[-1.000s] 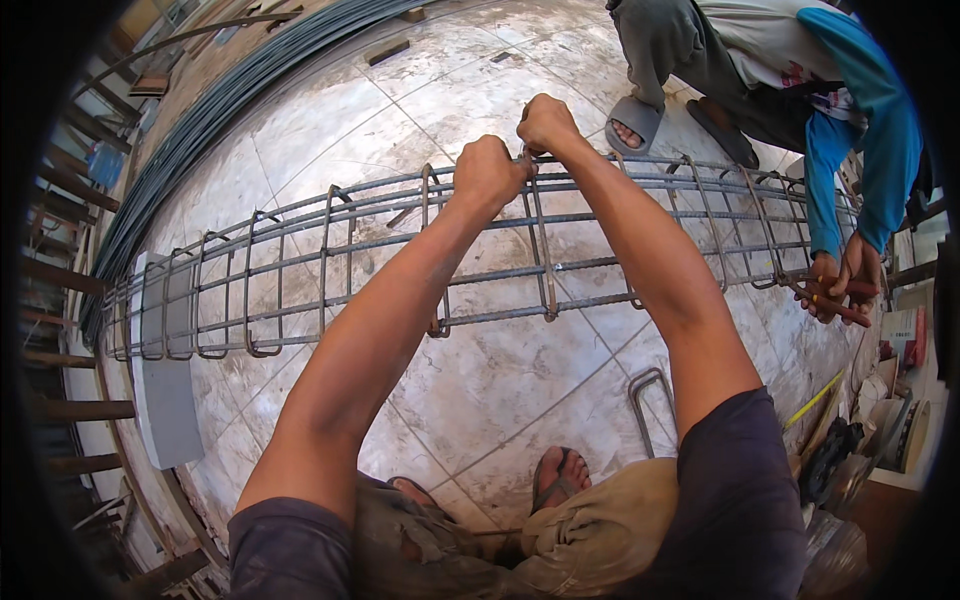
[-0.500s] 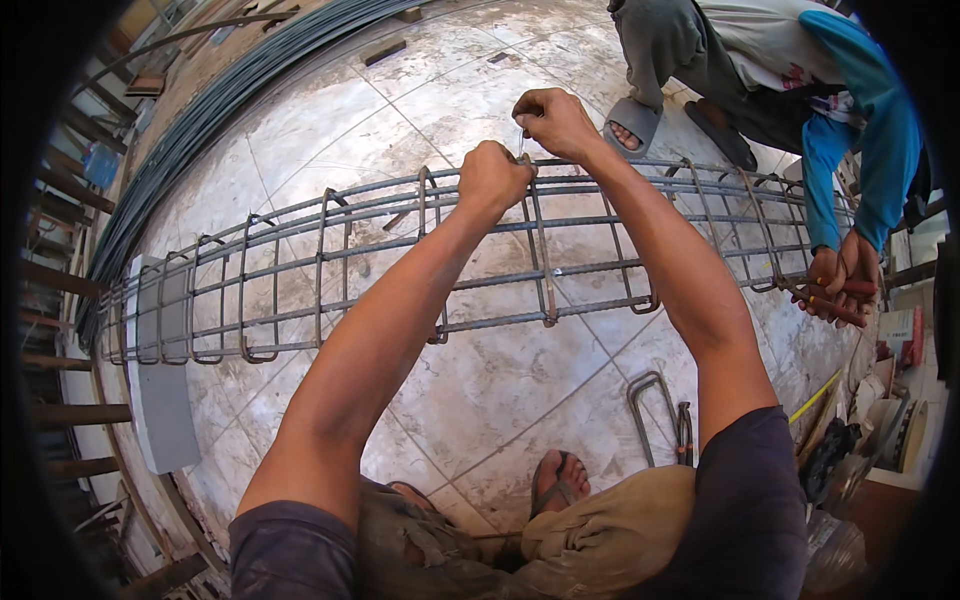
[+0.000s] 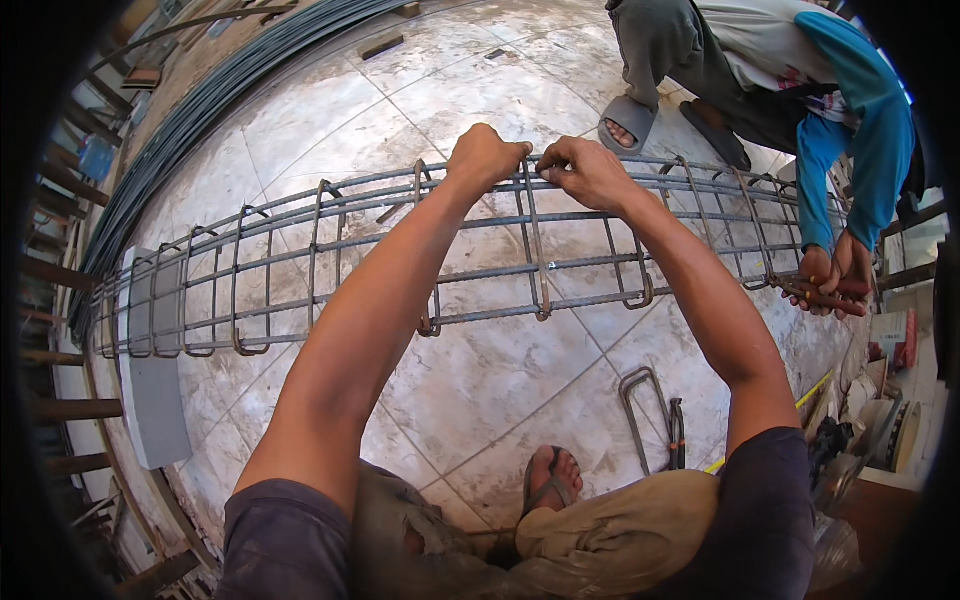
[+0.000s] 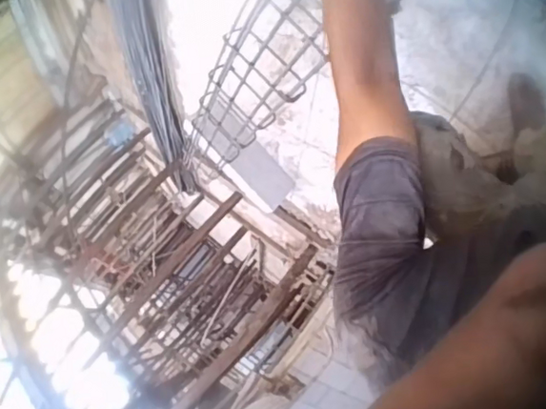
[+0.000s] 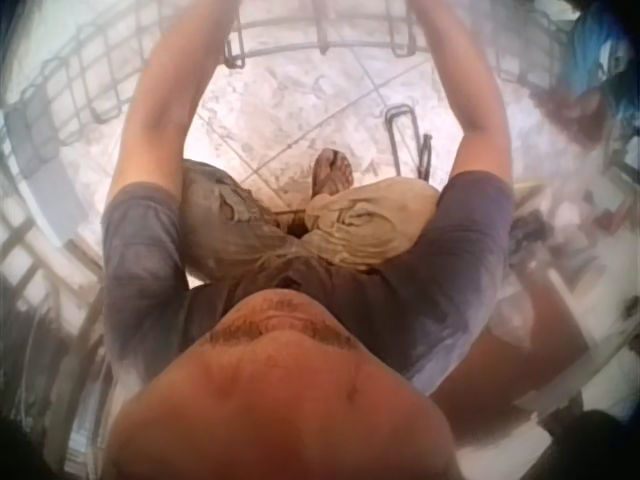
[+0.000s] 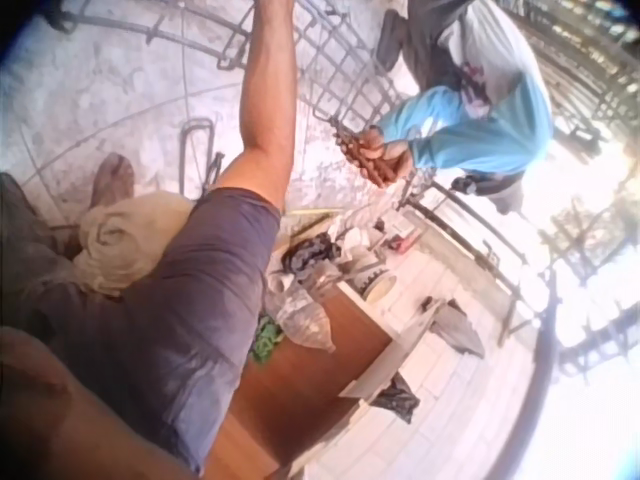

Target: The person assembles a rebar cage by hand and using pliers, placing wire ties around the intersections of longitudinal bars and stirrups and twisting them tight.

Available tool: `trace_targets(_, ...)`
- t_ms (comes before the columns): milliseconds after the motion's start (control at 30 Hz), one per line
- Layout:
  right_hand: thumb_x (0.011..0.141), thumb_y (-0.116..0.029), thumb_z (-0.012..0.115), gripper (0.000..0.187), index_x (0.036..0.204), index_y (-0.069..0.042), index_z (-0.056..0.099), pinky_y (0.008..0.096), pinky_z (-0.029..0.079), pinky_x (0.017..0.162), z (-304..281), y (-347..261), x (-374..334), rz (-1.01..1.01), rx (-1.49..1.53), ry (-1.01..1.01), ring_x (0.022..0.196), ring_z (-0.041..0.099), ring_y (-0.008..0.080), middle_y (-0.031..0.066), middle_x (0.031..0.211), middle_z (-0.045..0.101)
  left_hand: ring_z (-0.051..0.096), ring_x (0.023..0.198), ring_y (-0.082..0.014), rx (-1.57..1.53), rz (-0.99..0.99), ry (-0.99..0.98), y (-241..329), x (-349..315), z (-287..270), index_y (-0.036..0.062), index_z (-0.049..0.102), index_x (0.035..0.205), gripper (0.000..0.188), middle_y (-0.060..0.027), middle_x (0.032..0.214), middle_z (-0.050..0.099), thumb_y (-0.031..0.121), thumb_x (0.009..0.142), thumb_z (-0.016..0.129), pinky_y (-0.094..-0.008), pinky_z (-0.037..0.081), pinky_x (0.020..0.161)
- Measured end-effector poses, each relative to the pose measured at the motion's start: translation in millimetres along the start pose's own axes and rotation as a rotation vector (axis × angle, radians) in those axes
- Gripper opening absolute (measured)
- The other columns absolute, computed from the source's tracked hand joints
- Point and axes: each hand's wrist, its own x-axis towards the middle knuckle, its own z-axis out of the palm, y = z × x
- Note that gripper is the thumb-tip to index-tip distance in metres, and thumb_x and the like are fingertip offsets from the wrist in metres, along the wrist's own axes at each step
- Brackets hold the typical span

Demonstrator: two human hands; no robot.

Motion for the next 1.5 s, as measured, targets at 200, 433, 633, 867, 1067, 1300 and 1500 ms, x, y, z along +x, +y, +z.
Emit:
trace_targets(200,0.087,-0.026,0.072,0.04,0.115,0.002,0.076,0.0396,0.055,0.091,-18,4,24,-0.062,0.038,-0.307,0.099,0.072,0.0265,0.0176,0.104,0.078,0.077,0.104,-0.0302,0.19,-0.002,-0.086,22,-1,-8,0.0038,0.081,0.104,0.036,-0.0158,0.109,0.079,0.029,0.077,0.08,-0.0401,0.059,0.086)
trace_targets(433,0.084,-0.022,0.086,0.037,0.11,0.002,0.073,0.0355,0.054,0.083,-10,13,39,0.137,0.269,-0.213,0.093,0.07,0.0222,0.0173,0.1,0.076,0.076,0.108,-0.0314,0.167,-0.014,0.005,24,-1,-7,0.0034,0.08,0.108,0.041,-0.0168,0.113,0.078,0.03,0.077,0.081,-0.0431,0.059,0.091)
trace_targets(633,0.078,-0.016,0.086,0.026,0.095,0.001,0.078,0.0364,0.055,0.077,-3,20,62,0.224,0.148,-0.221,0.083,0.07,0.0212,0.0141,0.084,0.075,0.073,0.118,-0.0315,0.144,-0.024,-0.047,22,-1,-8,0.0043,0.077,0.116,0.04,-0.0183,0.124,0.075,0.025,0.082,0.076,-0.0409,0.059,0.095)
trace_targets(867,0.079,-0.021,0.088,0.026,0.095,-0.002,0.078,0.0343,0.055,0.069,-15,5,65,0.212,0.085,-0.298,0.074,0.069,0.0178,0.0081,0.081,0.076,0.076,0.106,-0.0288,0.146,-0.022,-0.086,21,4,-12,0.0047,0.081,0.102,0.033,-0.014,0.11,0.079,0.025,0.077,0.08,-0.0388,0.059,0.087)
trace_targets(1067,0.081,-0.03,0.082,0.044,0.116,-0.006,0.069,0.048,0.055,0.089,-7,-5,60,0.007,-0.404,-0.141,0.108,0.072,0.0366,0.0185,0.112,0.076,0.078,0.099,-0.0266,0.12,0.014,-0.097,11,16,-2,0.005,0.081,0.098,0.033,-0.0138,0.105,0.08,0.03,0.076,0.083,-0.0377,0.06,0.083)
trace_targets(1300,0.092,-0.014,0.065,0.035,0.123,0.004,0.069,0.0381,0.051,0.099,8,31,75,-0.117,0.122,-0.422,0.106,0.068,0.0218,0.0167,0.112,0.076,0.075,0.111,-0.0352,-0.05,-0.005,0.017,8,13,7,-0.0015,0.078,0.108,0.046,-0.0225,0.116,0.076,0.028,0.074,0.088,-0.0429,0.061,0.093)
trace_targets(1500,0.08,-0.008,0.073,0.025,0.1,0.007,0.071,0.0367,0.052,0.07,-3,17,98,0.022,-0.048,-0.535,0.077,0.063,0.0137,0.0114,0.086,0.075,0.076,0.105,-0.0346,-0.125,0.018,0.057,4,16,20,-0.0013,0.077,0.104,0.037,-0.0217,0.11,0.077,0.022,0.076,0.086,-0.0425,0.062,0.09)
